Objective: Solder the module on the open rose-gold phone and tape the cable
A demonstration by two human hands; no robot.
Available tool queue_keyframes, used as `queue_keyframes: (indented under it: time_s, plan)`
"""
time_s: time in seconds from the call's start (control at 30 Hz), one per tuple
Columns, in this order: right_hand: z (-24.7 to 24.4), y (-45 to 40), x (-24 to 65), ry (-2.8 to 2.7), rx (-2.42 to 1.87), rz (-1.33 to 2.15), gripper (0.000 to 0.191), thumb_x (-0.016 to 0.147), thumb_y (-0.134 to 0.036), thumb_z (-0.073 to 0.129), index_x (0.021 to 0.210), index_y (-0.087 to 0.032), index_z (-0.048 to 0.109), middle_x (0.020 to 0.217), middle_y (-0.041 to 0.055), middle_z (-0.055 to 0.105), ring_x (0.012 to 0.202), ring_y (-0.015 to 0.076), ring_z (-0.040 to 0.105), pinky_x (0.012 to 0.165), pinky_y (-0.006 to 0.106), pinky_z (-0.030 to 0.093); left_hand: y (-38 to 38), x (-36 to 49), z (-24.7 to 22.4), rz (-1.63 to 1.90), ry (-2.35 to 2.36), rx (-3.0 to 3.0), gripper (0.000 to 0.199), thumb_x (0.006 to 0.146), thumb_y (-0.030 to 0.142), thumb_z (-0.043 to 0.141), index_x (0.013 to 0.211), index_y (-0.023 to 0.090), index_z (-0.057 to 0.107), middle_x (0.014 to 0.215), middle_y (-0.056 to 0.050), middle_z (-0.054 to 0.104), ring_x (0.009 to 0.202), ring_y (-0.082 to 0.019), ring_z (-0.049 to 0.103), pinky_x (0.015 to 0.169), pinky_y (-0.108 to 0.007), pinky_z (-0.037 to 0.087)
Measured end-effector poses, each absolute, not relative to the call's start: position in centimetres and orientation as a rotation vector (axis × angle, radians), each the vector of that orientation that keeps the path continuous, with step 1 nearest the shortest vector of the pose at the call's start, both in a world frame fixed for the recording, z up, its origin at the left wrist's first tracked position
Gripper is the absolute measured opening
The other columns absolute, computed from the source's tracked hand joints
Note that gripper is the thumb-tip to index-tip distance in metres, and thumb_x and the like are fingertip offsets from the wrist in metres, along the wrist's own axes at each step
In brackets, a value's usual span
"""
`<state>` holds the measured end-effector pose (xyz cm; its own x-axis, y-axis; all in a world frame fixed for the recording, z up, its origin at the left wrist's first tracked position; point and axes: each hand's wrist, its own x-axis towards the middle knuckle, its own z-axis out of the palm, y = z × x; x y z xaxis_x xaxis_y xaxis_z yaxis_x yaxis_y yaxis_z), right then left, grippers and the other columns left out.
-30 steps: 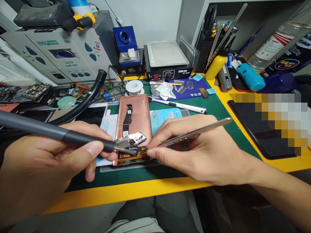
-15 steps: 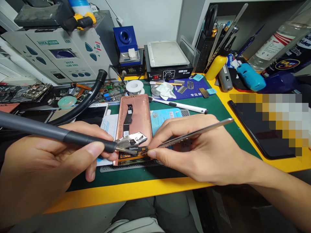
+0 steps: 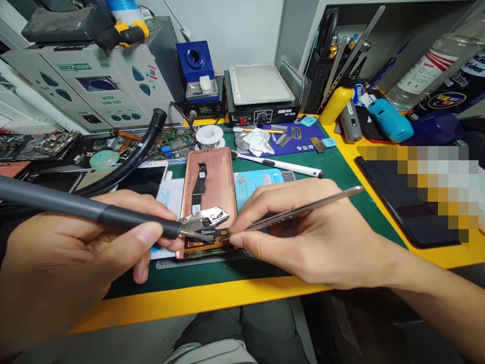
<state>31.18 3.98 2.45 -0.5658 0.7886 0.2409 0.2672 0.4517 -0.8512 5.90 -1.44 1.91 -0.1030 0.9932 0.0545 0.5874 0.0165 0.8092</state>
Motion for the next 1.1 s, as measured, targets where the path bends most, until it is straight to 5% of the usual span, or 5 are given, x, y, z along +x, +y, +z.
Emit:
queue_keyframes:
  time_s: [0.1, 0.3, 1.1]
  plan:
    - [2.49, 3.88, 31.34, -2.069, -0.879, 1.064, 0.005, 0.084, -0.019, 0.092, 0.08, -0.019, 0.089, 0.082, 0.006, 0.087, 0.072, 0.0224, 0.083, 0.064, 0.029, 0.069, -1.51, 6.08, 1.83, 0.967, 1.741, 1.625, 0.015, 0.084, 0.036, 0.066, 0.08, 0.033, 0.08, 0.044, 0.01, 0.063, 0.036, -0.01, 0.05, 0.037, -0.025, 0.031]
    - [2.56, 3.9, 31.15, -2.065, -0.866, 1.079, 0.004, 0.084, -0.019, 0.092, 0.082, -0.019, 0.089, 0.083, 0.0064, 0.087, 0.072, 0.023, 0.083, 0.064, 0.029, 0.069, -1.74, 6.7, 1.83, 1.058, 1.683, 1.572, 0.016, 0.086, 0.031, 0.065, 0.077, 0.032, 0.078, 0.061, 0.009, 0.073, 0.045, -0.009, 0.058, 0.05, -0.02, 0.051]
    - [2.29, 3.97, 31.35, -2.112, -0.723, 1.006, 0.014, 0.082, -0.006, 0.09, 0.089, -0.018, 0.088, 0.086, 0.0061, 0.087, 0.077, 0.0231, 0.085, 0.07, 0.03, 0.07, -1.73, 5.76, 1.8, 1.073, 1.555, 1.788, 0.018, 0.087, 0.03, 0.065, 0.079, 0.036, 0.08, 0.059, 0.009, 0.065, 0.047, -0.01, 0.055, 0.047, -0.021, 0.049]
